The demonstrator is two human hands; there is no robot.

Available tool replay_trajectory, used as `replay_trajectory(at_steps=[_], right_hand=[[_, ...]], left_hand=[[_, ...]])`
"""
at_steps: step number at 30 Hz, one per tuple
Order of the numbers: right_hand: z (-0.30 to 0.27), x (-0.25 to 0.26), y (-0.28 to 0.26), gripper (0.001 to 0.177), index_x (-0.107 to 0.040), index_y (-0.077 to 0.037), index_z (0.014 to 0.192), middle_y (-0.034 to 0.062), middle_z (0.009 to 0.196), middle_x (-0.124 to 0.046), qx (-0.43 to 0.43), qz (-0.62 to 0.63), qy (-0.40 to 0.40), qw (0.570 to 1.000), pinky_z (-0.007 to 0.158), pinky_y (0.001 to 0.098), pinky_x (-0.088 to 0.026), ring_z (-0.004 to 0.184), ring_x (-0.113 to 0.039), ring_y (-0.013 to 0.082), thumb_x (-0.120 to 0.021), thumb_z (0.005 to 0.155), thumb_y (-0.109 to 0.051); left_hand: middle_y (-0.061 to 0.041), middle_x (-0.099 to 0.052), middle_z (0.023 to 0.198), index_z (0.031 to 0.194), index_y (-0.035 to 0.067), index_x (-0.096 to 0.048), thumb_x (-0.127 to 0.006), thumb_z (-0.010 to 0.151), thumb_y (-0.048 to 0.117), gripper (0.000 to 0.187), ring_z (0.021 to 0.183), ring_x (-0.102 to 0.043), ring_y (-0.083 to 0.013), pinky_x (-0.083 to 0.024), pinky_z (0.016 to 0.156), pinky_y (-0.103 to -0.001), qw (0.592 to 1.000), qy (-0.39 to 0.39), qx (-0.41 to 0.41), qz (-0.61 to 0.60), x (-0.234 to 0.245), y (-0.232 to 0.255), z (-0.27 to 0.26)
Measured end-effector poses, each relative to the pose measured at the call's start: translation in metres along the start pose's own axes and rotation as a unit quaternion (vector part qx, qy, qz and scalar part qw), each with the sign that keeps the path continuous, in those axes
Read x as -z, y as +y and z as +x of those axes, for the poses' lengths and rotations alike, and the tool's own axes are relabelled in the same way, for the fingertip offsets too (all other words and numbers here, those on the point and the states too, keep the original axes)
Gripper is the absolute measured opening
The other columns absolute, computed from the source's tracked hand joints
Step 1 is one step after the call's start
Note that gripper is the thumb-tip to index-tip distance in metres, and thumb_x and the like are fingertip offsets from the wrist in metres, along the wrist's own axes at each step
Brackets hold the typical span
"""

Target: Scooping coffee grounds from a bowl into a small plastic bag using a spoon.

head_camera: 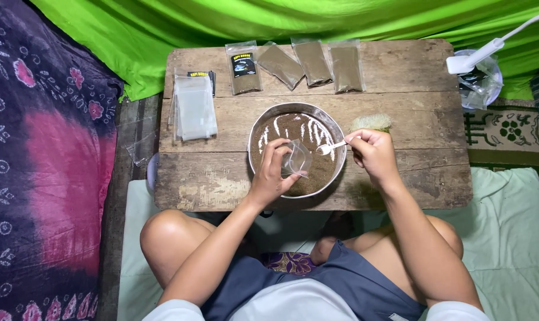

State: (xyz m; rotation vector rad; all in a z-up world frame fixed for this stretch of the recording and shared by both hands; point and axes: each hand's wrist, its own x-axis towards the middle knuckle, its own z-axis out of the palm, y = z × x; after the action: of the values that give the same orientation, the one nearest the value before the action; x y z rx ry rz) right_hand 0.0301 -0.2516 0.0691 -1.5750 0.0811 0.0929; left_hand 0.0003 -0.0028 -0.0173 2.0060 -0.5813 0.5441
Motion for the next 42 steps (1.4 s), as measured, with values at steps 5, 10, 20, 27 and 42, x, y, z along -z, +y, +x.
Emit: replay_trajectory(at_steps=[5,10,20,27,42], right_hand=[[-0.014,-0.015,-0.007,0.008,-0.076,-0.003,0.091,0.0051,0.054,-0.055,0.170,-0.126,-0.010,0.977,0.051,0.0255,-0.041,0.049,-0.055,0.0144,-0.068,0.092,-0.001],[-0.024,-0.027,-0.023,0.009,-0.081,-0.013,0.096,0.0059,0.067,-0.066,0.351,-0.321,-0.089,0.875,0.059,0.0325,-0.051,0.060,-0.065,0.0238,-0.072,0.093,-0.009],[0.008,-0.009,0.042,0.010,-0.078,-0.007,0.095,0.0149,0.072,-0.068,0.219,-0.291,0.034,0.931,0.065,0.0435,-0.051,0.070,-0.067,0.0348,-0.068,0.095,-0.008],[0.022,-0.032,0.100,0.019,-0.081,-0.008,0.094,0.0198,0.085,-0.078,0.016,-0.525,-0.131,0.841,0.079,0.0535,-0.058,0.089,-0.074,0.0449,-0.066,0.089,-0.020],[0.034,-0.004,0.042,0.013,-0.076,-0.005,0.088,0.0008,0.050,-0.045,-0.096,-0.130,0.010,0.987,0.041,0.0207,-0.041,0.042,-0.043,0.0075,-0.065,0.086,-0.010]], left_hand=[[-0.017,-0.055,0.128,0.115,0.007,-0.052,-0.087,0.078,0.024,0.054,0.123,-0.057,-0.0416,-0.048,0.105,-0.052,1.000,-0.011,0.002,-0.005,0.003,0.006,0.003],[-0.017,-0.054,0.129,0.115,0.008,-0.052,-0.088,0.076,0.020,0.055,0.123,-0.057,-0.0414,-0.047,0.105,-0.052,1.000,-0.020,0.000,-0.002,0.004,0.002,0.002],[-0.017,-0.053,0.130,0.114,0.007,-0.051,-0.088,0.079,0.024,0.053,0.123,-0.057,-0.0412,-0.047,0.105,-0.052,0.999,0.022,0.023,-0.020,0.000,-0.011,0.001],[-0.016,-0.053,0.130,0.113,0.007,-0.051,-0.089,0.078,0.024,0.054,0.123,-0.057,-0.0407,-0.047,0.107,-0.052,0.999,0.034,0.027,-0.020,0.010,0.006,0.010],[-0.015,-0.052,0.130,0.113,0.008,-0.051,-0.088,0.075,0.016,0.053,0.125,-0.056,-0.0397,-0.046,0.108,-0.052,0.999,0.026,0.036,-0.006,0.012,0.001,0.005]])
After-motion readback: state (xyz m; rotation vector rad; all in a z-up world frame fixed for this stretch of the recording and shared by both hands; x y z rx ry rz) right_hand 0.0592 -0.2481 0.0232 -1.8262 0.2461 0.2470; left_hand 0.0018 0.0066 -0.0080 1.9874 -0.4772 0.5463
